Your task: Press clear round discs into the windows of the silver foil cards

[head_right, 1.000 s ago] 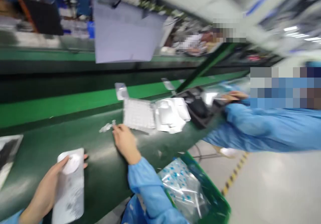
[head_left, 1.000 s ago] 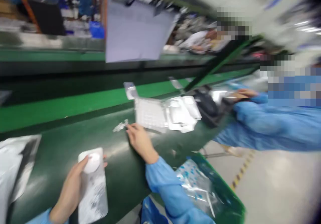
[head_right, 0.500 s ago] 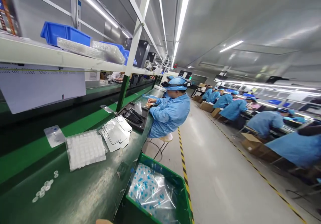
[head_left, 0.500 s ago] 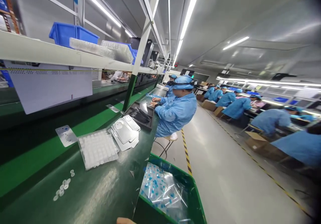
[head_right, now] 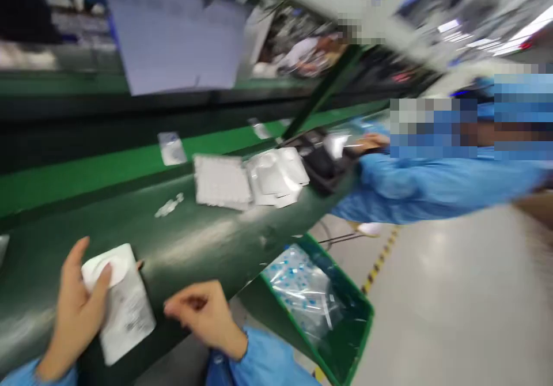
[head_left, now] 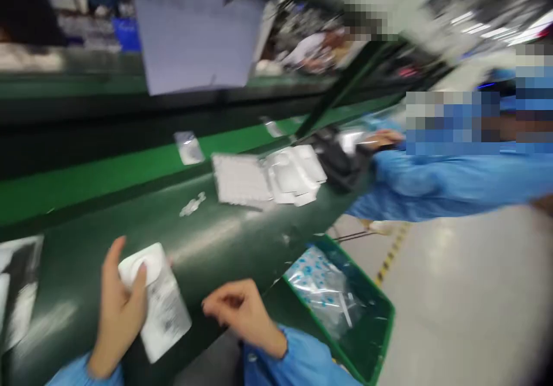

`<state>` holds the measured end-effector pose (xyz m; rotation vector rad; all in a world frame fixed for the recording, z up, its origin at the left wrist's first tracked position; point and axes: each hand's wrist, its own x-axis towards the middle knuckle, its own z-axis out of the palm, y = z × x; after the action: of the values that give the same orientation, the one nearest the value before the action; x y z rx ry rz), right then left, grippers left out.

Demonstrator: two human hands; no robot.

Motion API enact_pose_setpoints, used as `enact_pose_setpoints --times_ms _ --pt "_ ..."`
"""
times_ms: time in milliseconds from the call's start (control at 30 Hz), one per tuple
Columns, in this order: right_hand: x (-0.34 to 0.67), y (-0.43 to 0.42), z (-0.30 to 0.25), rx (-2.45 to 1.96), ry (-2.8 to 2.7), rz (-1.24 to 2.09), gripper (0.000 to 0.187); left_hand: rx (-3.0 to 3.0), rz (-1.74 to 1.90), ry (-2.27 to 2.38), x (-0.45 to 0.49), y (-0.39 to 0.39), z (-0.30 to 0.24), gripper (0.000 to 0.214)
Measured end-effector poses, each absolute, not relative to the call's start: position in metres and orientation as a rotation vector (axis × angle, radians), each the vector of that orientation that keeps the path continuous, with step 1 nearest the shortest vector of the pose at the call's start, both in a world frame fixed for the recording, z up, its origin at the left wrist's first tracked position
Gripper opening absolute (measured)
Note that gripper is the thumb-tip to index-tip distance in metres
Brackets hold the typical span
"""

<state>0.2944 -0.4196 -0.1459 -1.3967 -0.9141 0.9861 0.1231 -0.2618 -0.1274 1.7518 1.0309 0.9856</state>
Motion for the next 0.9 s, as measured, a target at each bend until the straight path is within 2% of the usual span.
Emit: enact_pose_setpoints --times_ms 100,233,467,800,900 --pt "0.284 -0.385 -0.131 -1.203 -0.43 1.251 0.036 1.742 0.816 1.058 0.119 -0.265 -0.127 0.038" --pt "0.27 -0.357 -0.122 -1.079 -0.239 1.365 0.031 1.72 0.816 0.946 0.123 -0.27 -0.124 0.029" --pt "0.263 -0.356 -0.117 -1.113 -0.29 1.441 0.031 1.753 0.934 0.735 0.121 -0.27 -0.12 0.013" --pt "0.281 -0.356 -0.112 -1.259 -0.533 1.42 0.044 1.809 0.823 0.712 0.119 -0.267 -0.118 0.012" --pt "0.287 -0.355 -0.105 -1.364 -0.665 1.39 0.043 1.836 0.809 0.676 0.118 -0.266 -0.118 0.014"
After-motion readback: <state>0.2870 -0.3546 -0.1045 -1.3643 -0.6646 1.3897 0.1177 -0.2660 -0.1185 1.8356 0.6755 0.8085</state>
